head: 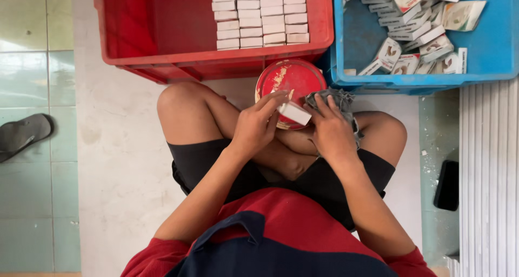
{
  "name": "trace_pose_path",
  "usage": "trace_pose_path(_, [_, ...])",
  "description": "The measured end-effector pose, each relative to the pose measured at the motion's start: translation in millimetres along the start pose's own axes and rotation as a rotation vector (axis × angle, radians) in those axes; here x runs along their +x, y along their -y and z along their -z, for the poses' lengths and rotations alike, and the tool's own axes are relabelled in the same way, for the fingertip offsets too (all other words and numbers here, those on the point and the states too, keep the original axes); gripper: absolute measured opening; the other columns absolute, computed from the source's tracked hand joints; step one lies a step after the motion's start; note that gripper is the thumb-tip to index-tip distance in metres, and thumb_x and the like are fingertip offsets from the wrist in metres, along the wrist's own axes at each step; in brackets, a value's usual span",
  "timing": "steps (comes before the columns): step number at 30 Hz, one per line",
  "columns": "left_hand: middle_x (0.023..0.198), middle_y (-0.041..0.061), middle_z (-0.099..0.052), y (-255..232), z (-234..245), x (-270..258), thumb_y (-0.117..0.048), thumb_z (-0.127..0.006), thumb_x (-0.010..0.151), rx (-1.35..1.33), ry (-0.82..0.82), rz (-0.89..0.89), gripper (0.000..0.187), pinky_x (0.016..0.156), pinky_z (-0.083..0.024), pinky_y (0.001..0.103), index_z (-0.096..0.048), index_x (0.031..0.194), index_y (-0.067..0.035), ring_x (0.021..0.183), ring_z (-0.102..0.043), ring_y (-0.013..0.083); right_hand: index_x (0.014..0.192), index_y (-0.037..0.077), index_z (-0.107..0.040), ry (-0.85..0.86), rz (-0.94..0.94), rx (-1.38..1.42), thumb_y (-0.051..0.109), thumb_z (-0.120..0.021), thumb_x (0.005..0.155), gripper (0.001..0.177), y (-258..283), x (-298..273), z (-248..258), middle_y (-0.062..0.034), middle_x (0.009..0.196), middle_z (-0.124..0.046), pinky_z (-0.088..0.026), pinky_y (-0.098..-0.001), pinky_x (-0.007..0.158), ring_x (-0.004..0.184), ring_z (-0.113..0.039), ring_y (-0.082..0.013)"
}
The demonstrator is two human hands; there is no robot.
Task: The person wipes small boxes with a cloth and stacks them inside a red plastic crate while sitting on the floor.
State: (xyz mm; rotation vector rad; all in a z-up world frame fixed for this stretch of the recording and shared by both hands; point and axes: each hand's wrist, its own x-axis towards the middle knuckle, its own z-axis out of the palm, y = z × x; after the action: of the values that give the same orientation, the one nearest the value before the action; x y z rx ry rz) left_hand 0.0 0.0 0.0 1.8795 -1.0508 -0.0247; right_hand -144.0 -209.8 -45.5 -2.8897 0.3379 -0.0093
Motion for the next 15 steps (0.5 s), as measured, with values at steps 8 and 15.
trace_pose_path(8, [0.121,0.011,-0.086,-4.4,-5.9,1.1,-0.026,-0.073,0.111,-0.398,-0.034,0.201,0.016,0.081,-0.069,0.041,-0.081,0.118,-0.014,0.105,-0.085,0.0361,0.144,0.007,-0.079,-0.045,0.040,0.071,-0.002,-0.072,0.094,0.051,15.3,-9.4,2.9,-0.0179,0.178,-0.053,-0.051,-0.0605,0.128,0.163,-0.046,-0.0522])
trace_pose_path(15, [0.160,0.019,-0.069,-22.9,-7.3,6.7,0.001,-0.079,0.104,-0.272,0.018,0.172,0.055,0.104,-0.068,0.055,-0.067,0.155,-0.016,0.137,-0.072,0.0480,0.172,0.006,-0.054,-0.012,0.009,0.283,-0.013,-0.052,0.110,0.064,15.6,-6.1,28.5,-0.0234,0.177,-0.049,-0.051,-0.0654,0.127,0.162,-0.044,-0.0538])
